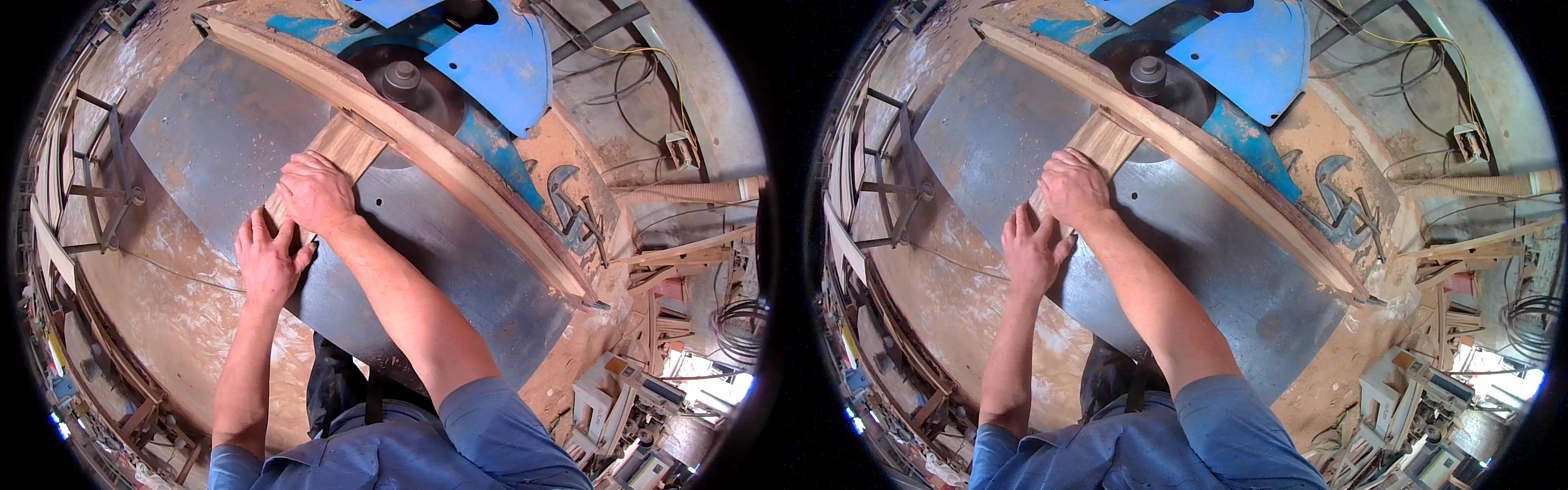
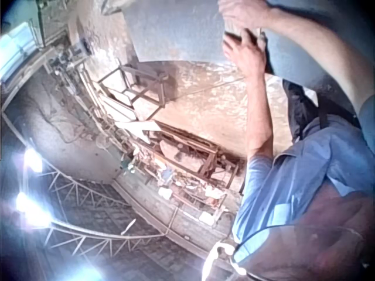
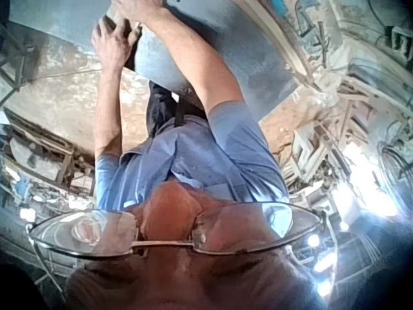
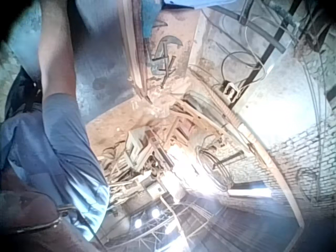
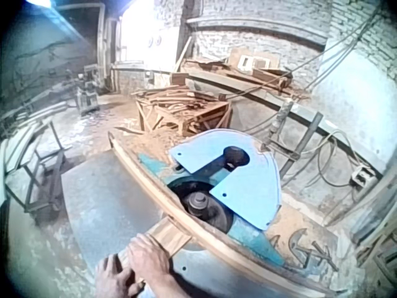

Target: The person repeatedly cuts small wooden planks on a table saw, then measures each cut piece with a metal square and a tape measure. They handle the planks one at a time, moving between the saw and a workbench to verify dimensions before stacking the finished pieces.

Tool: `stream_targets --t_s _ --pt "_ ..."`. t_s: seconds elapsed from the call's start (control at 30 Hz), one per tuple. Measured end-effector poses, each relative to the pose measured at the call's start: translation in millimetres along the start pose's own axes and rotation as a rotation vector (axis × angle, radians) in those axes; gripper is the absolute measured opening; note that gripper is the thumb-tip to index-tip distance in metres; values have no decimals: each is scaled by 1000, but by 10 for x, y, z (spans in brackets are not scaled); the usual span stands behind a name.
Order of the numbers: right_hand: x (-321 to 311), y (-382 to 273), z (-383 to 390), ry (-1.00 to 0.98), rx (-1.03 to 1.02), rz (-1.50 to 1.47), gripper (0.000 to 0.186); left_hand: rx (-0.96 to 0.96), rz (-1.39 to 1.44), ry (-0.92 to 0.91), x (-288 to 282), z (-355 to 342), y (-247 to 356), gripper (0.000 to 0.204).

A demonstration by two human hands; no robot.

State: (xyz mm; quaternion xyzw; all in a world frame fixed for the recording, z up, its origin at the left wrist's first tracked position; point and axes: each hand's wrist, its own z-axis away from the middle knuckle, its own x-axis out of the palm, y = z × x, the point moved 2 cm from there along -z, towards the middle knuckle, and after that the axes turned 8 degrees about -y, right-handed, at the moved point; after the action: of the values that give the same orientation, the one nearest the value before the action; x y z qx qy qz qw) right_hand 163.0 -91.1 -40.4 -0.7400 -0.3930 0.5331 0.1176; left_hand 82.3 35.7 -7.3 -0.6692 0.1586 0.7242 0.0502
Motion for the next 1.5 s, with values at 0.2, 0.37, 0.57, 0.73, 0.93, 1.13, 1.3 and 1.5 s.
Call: stream_targets --t_s 0.2,0.37,0.57,0.73,0.93,1.13,1.3,1.5 --pt "4 8 -9 -2 8 -5 18 1 15 7 -6 -15 -5 57" --pt "-2 10 -23 -6 17 -8 18 -4 17 -8 -1 -26 -9 58" --pt "-13 5 -43 33 -1 1 15 14 -2 22 -1 -41 -21 61" --pt "-7 20 -44 -9 11 23 18 12 9 22 4 -52 -8 61" --pt "31 38 -65 5 3 36 17 8 15 24 4 -70 -23 59" --pt "112 44 -141 -1 15 39 18 3 8 12 11 -134 -119 58" --pt "303 29 -405 -11 3 3 19 1 -12 43 -27 -282 -361 59" --pt "0 -587 -156 229 54 -236 14 -20 58 150 -82 141 -939 62"
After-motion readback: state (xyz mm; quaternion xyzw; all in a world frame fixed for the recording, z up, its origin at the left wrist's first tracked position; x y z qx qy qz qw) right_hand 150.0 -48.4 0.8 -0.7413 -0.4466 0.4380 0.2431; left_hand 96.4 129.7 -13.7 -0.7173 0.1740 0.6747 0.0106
